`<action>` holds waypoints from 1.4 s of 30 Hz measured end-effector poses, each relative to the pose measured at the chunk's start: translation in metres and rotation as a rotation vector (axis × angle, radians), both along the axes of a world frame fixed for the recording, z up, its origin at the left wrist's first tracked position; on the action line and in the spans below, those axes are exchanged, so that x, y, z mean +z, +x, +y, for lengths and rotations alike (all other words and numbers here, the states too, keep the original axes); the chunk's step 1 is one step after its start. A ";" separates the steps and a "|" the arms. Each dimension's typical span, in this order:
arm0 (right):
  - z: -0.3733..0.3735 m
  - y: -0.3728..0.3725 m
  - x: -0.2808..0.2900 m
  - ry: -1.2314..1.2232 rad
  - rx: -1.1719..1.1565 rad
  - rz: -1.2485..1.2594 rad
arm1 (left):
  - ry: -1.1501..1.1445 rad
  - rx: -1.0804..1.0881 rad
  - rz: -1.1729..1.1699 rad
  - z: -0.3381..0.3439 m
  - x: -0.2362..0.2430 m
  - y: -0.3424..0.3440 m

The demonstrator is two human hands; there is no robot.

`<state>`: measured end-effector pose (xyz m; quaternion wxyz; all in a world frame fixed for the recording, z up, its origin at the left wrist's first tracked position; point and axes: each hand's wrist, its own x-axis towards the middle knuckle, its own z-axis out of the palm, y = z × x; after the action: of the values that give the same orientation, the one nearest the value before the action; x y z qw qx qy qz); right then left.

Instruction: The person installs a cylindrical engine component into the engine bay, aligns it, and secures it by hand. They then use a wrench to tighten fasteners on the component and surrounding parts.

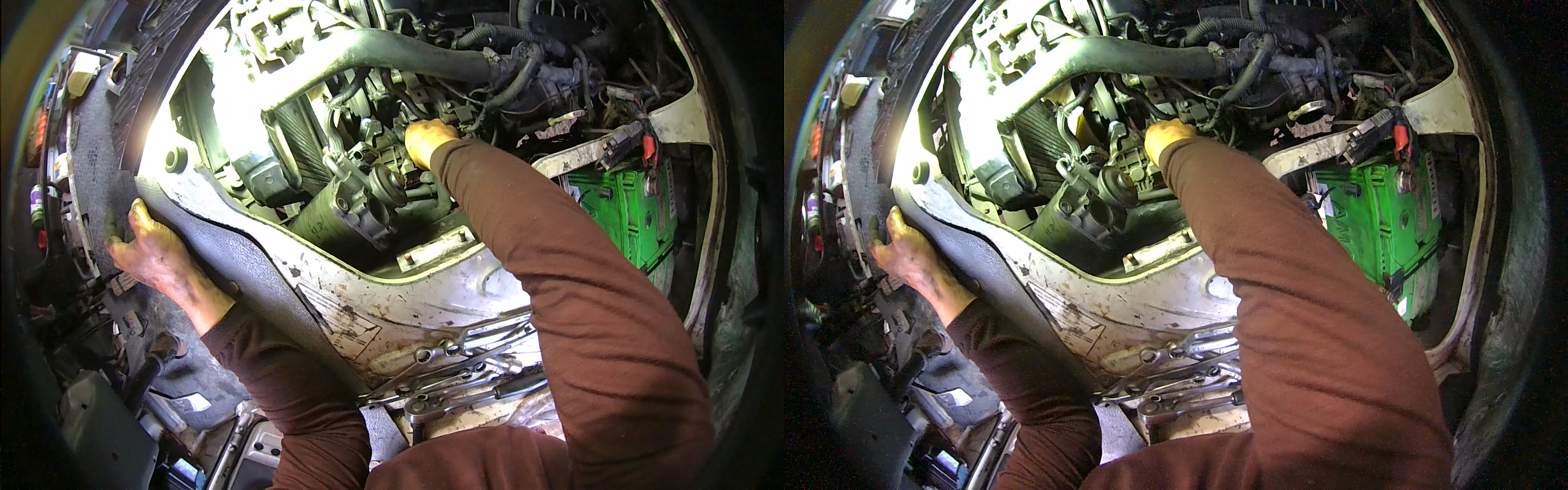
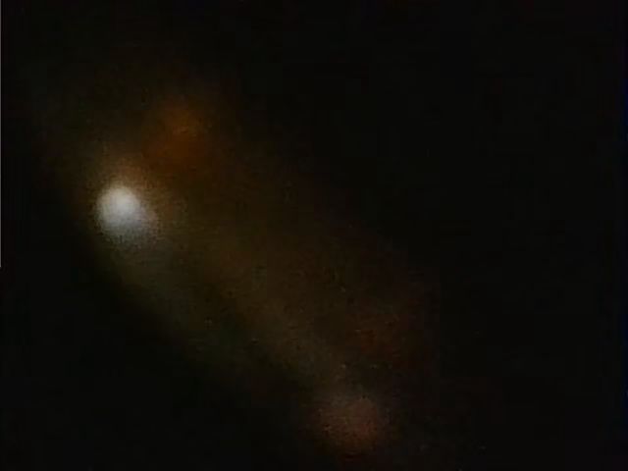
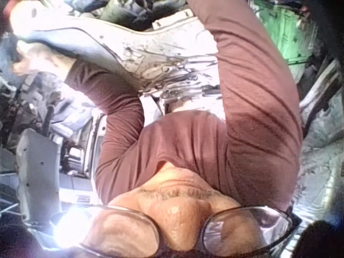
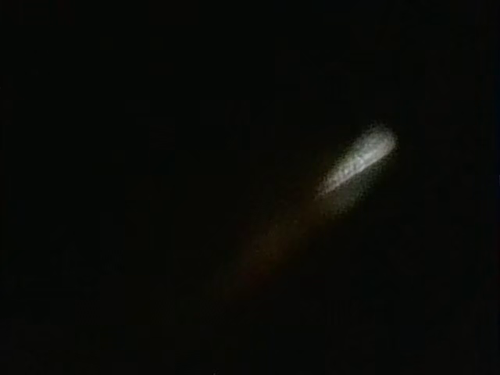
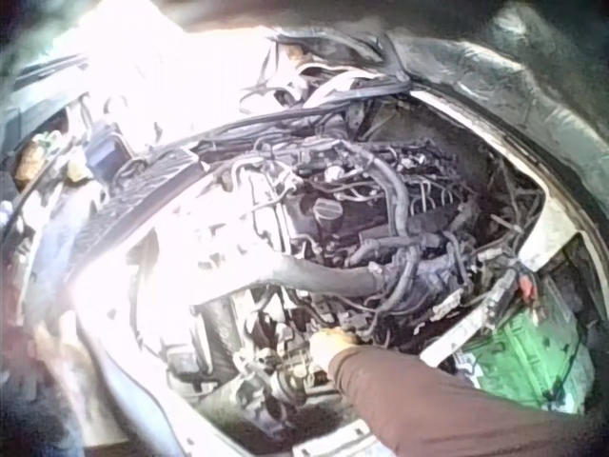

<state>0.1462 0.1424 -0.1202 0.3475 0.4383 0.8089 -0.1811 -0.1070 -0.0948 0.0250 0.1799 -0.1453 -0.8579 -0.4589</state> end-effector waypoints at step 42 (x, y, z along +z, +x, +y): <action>0.007 -0.023 0.018 -0.342 0.441 0.153 | -0.015 0.022 -0.034 0.002 0.003 0.006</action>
<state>0.1231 0.1490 -0.1027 0.3855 0.1720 0.8661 -0.2677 -0.1014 -0.0929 0.0277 0.1691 -0.1295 -0.8657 -0.4530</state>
